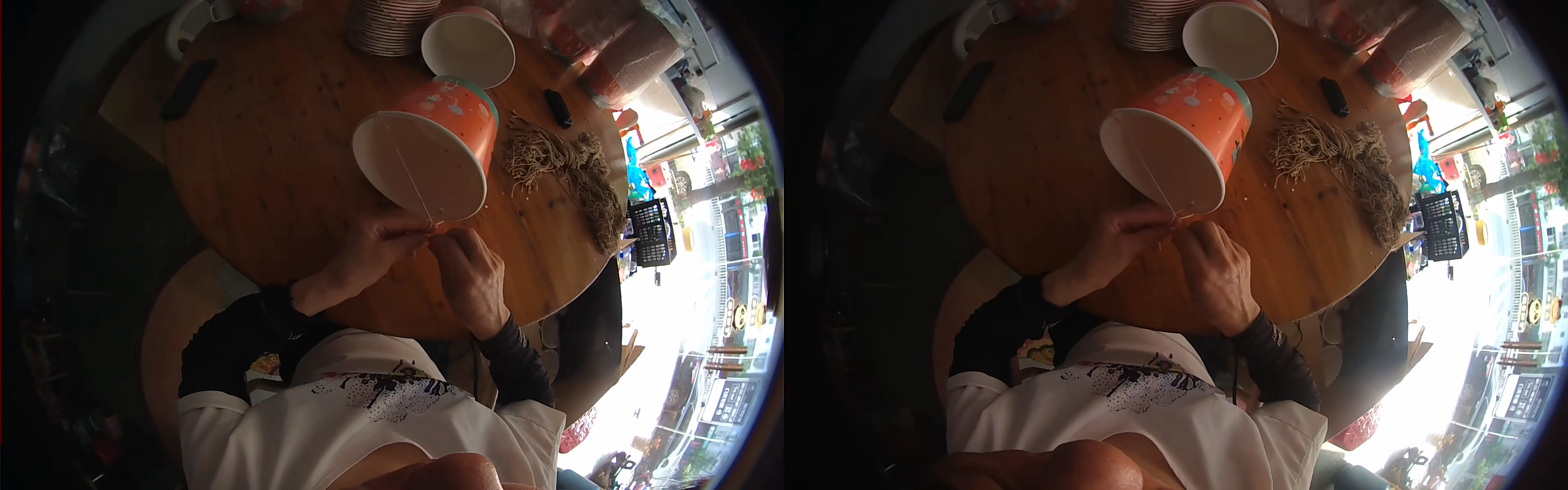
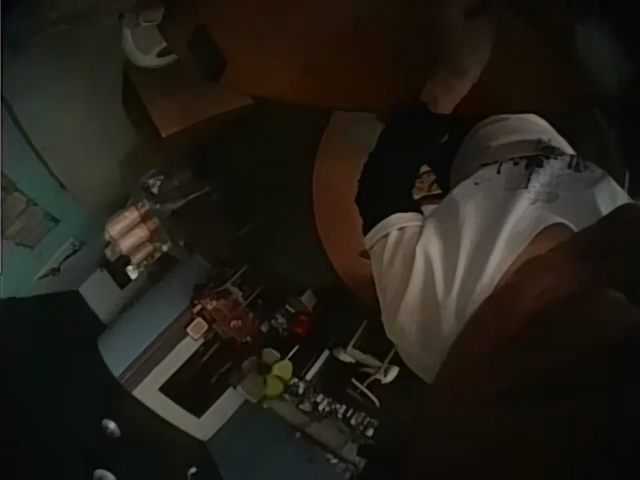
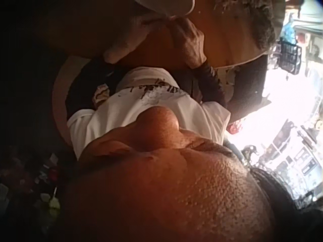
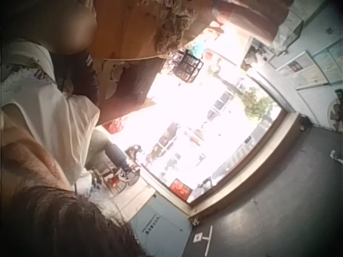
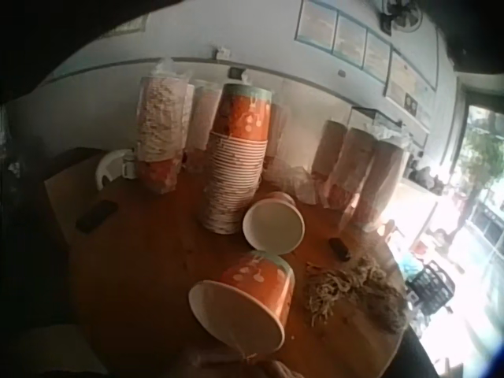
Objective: Attaching hemp strings to paper buckets.
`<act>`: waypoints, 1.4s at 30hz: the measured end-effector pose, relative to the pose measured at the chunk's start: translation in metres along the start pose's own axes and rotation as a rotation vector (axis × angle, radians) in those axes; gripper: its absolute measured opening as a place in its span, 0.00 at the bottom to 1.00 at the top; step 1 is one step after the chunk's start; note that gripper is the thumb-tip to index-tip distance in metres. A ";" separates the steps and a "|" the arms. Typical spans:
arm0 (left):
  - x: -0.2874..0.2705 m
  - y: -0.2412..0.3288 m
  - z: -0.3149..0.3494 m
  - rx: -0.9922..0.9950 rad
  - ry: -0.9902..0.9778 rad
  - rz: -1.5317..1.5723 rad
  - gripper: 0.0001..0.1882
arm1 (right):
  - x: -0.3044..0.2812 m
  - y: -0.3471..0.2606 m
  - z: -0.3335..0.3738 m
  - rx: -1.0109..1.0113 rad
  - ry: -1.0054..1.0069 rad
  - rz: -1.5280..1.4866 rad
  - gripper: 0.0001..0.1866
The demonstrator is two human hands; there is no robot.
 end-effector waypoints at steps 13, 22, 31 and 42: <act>0.008 0.009 0.012 0.584 0.006 -0.754 0.07 | -0.010 -0.004 -0.030 -0.008 0.021 -0.153 0.14; -0.012 0.002 0.015 0.335 0.007 -0.420 0.06 | -0.001 -0.006 -0.018 0.202 0.021 -0.359 0.10; -0.005 0.009 0.012 0.209 0.116 -0.294 0.06 | 0.019 -0.002 -0.013 0.278 0.186 -0.409 0.07; -0.003 0.012 0.010 0.132 0.148 -0.268 0.06 | 0.020 0.005 -0.013 0.319 0.146 -0.518 0.07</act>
Point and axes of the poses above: each hand's wrist, its own z-axis away from the middle knuckle, its own x-axis out of the palm, y = z × x, the point moved 2 cm from there along -z, towards the middle knuckle, and after that the axes turned 4 degrees about -x, right-handed, at the moved point
